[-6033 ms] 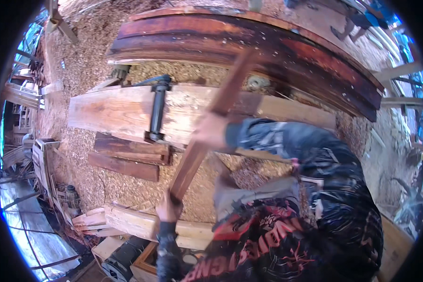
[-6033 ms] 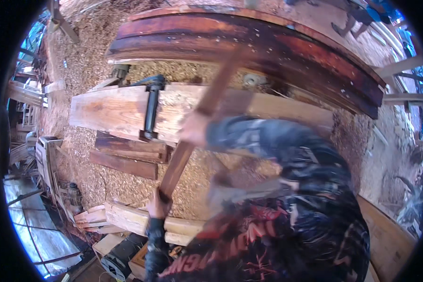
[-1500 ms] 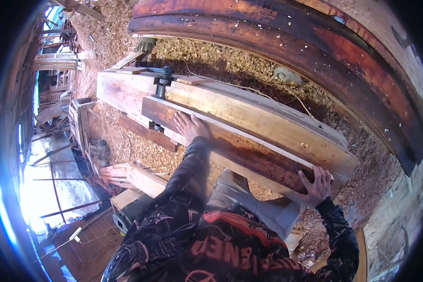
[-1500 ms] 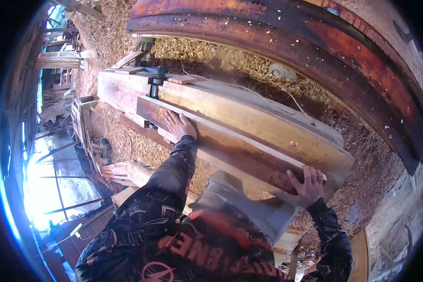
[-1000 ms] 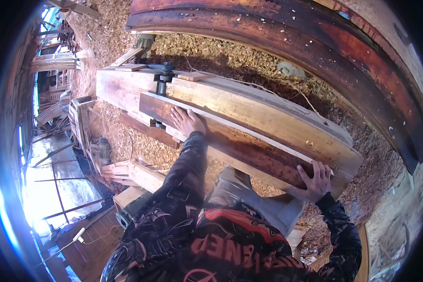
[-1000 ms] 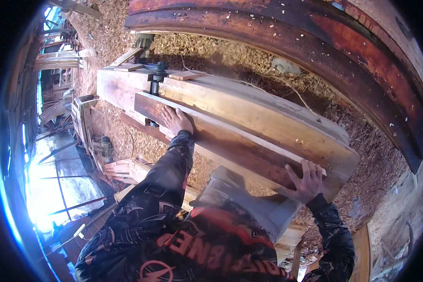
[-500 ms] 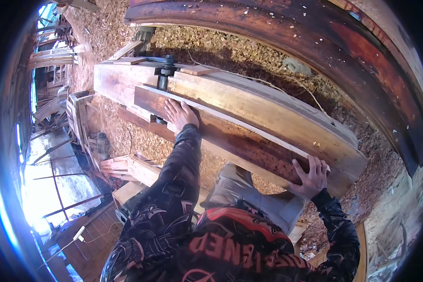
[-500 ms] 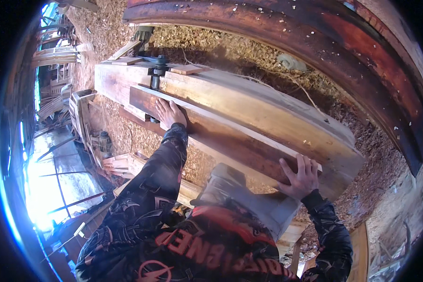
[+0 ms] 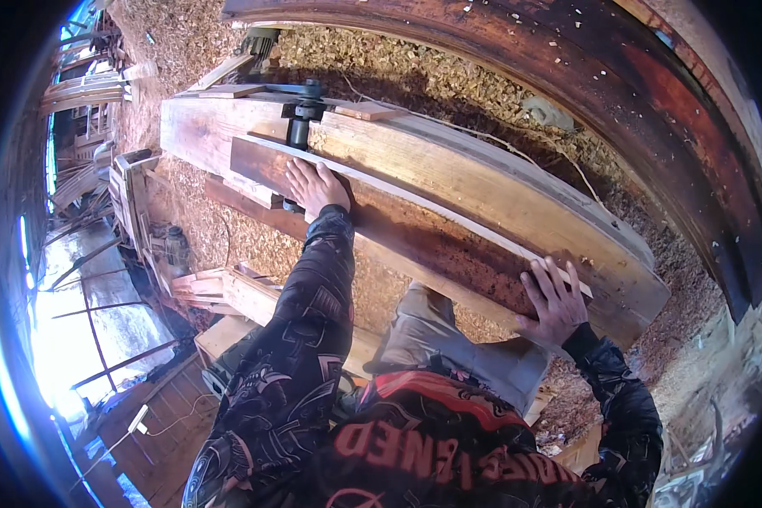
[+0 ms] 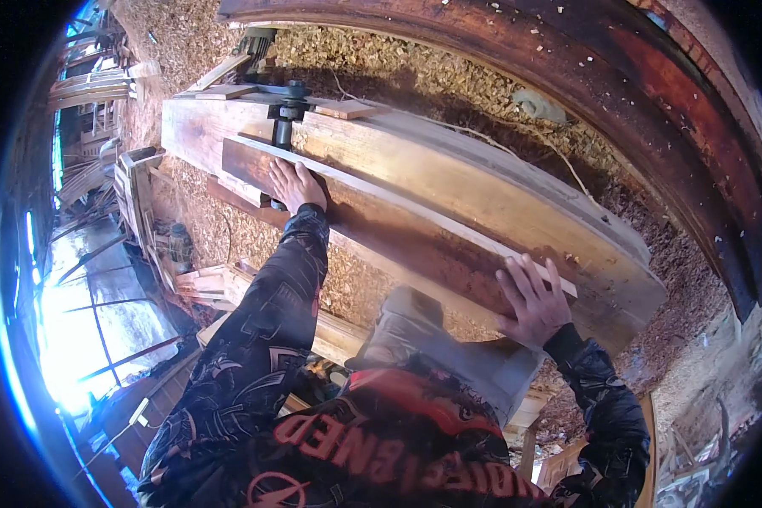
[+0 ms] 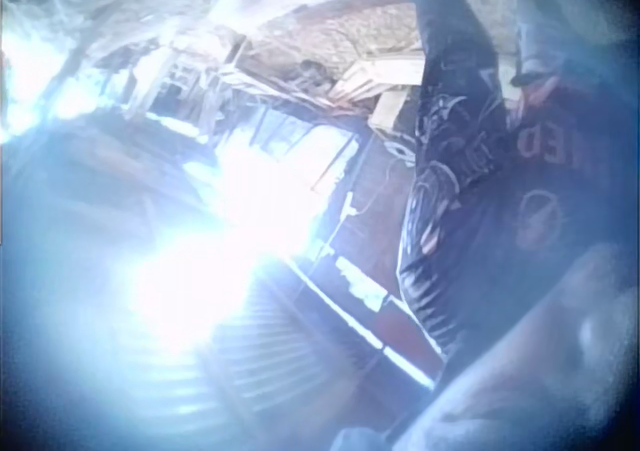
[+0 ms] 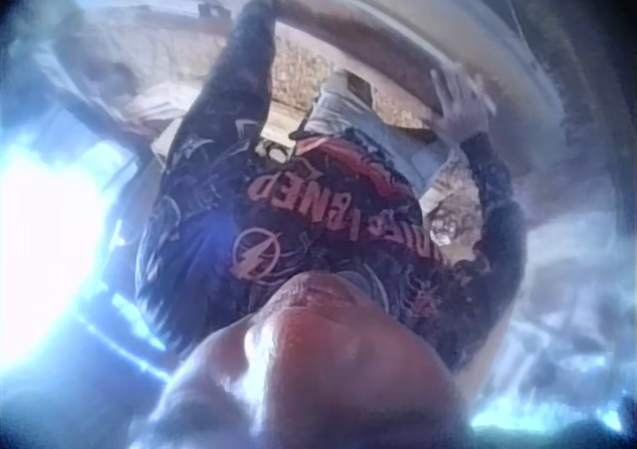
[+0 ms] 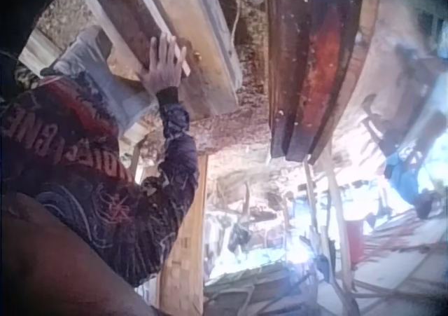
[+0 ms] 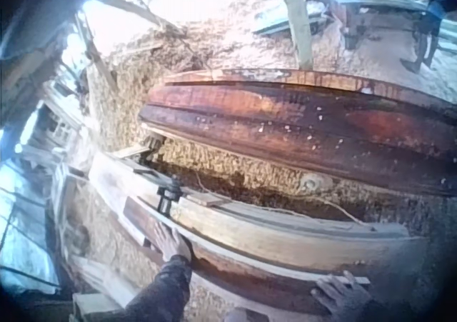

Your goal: The person picks up wood planks and runs them across a jointer machine to smooth the surfaces, inspecting the edges between passes.

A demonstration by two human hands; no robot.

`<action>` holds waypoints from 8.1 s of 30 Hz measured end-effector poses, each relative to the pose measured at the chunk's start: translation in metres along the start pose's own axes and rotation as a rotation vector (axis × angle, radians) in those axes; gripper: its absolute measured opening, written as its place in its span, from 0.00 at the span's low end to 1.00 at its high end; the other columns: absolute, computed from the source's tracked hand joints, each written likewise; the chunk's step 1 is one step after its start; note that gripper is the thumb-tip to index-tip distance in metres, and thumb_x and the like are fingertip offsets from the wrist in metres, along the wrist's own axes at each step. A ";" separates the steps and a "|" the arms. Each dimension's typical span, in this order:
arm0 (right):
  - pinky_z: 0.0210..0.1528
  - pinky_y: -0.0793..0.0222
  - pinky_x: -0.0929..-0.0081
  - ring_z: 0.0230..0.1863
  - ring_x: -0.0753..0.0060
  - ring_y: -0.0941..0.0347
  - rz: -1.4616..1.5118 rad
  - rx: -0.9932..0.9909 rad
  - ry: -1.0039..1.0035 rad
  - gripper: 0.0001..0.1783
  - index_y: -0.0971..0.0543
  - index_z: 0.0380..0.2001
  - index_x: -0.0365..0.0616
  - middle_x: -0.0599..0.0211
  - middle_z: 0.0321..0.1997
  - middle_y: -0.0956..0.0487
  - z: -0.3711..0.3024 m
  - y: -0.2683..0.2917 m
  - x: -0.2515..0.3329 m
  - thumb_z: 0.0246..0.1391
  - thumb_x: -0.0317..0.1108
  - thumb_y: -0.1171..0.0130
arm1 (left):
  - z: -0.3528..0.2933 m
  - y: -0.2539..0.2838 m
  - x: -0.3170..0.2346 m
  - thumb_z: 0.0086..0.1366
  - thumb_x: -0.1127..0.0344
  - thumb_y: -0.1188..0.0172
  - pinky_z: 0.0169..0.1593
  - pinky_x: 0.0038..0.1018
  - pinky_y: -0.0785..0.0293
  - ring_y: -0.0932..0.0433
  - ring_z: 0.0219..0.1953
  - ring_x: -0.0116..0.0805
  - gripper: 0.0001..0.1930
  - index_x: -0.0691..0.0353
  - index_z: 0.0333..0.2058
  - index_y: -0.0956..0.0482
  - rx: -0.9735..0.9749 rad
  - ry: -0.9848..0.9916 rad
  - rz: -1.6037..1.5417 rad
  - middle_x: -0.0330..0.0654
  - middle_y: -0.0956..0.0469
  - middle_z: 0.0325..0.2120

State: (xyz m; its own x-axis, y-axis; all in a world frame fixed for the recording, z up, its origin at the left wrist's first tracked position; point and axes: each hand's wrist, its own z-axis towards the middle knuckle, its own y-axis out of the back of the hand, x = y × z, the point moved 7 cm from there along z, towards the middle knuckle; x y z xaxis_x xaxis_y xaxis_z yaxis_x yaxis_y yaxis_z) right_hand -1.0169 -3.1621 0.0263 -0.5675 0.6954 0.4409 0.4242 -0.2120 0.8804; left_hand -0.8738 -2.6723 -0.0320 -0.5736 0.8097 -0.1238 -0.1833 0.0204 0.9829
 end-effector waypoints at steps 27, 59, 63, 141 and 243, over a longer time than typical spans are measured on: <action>0.74 0.60 0.35 0.76 0.55 0.50 0.038 0.046 0.004 0.41 0.34 0.68 0.59 0.66 0.76 0.43 0.101 -0.012 0.047 0.52 0.57 0.39 | 0.089 -0.010 0.060 0.74 0.46 0.66 0.75 0.44 0.60 0.56 0.75 0.50 0.35 0.61 0.72 0.50 0.044 0.018 0.015 0.51 0.52 0.73; 0.75 0.61 0.38 0.77 0.52 0.51 0.096 -0.005 0.034 0.38 0.36 0.69 0.53 0.59 0.76 0.44 0.325 -0.037 0.156 0.58 0.55 0.45 | 0.312 -0.060 0.221 0.73 0.44 0.66 0.75 0.39 0.60 0.53 0.75 0.47 0.35 0.61 0.71 0.46 0.001 -0.058 0.049 0.51 0.49 0.73; 0.76 0.64 0.40 0.77 0.52 0.52 0.135 0.005 0.036 0.40 0.37 0.69 0.53 0.59 0.77 0.45 0.361 -0.050 0.173 0.57 0.54 0.42 | 0.345 -0.088 0.269 0.73 0.44 0.66 0.75 0.39 0.59 0.52 0.75 0.45 0.35 0.62 0.71 0.45 0.006 -0.050 0.053 0.51 0.48 0.72; 0.75 0.62 0.41 0.75 0.41 0.52 -0.154 -0.282 0.256 0.49 0.39 0.70 0.43 0.43 0.75 0.46 0.674 -0.087 0.372 0.51 0.59 0.40 | 0.378 0.001 0.353 0.66 0.38 0.46 0.74 0.52 0.66 0.55 0.74 0.58 0.40 0.54 0.70 0.40 -0.338 0.215 -0.696 0.61 0.49 0.71; 0.40 0.24 0.46 0.38 0.42 0.20 0.030 0.051 -0.255 0.35 0.32 0.53 0.47 0.51 0.44 0.20 -0.058 0.098 0.160 0.39 0.38 0.33 | -0.030 0.096 0.129 0.50 0.43 0.30 0.63 0.40 0.32 0.26 0.60 0.55 0.57 0.83 0.61 0.51 0.344 0.758 -0.361 0.68 0.30 0.57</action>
State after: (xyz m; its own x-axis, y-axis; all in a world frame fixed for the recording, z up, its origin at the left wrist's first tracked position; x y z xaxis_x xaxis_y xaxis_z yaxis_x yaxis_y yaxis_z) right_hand -1.1071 -3.1116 0.1932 -0.3607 0.8413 0.4026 0.4765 -0.2049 0.8550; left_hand -0.9890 -2.5837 0.0419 -0.9217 0.1192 -0.3692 -0.2749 0.4708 0.8383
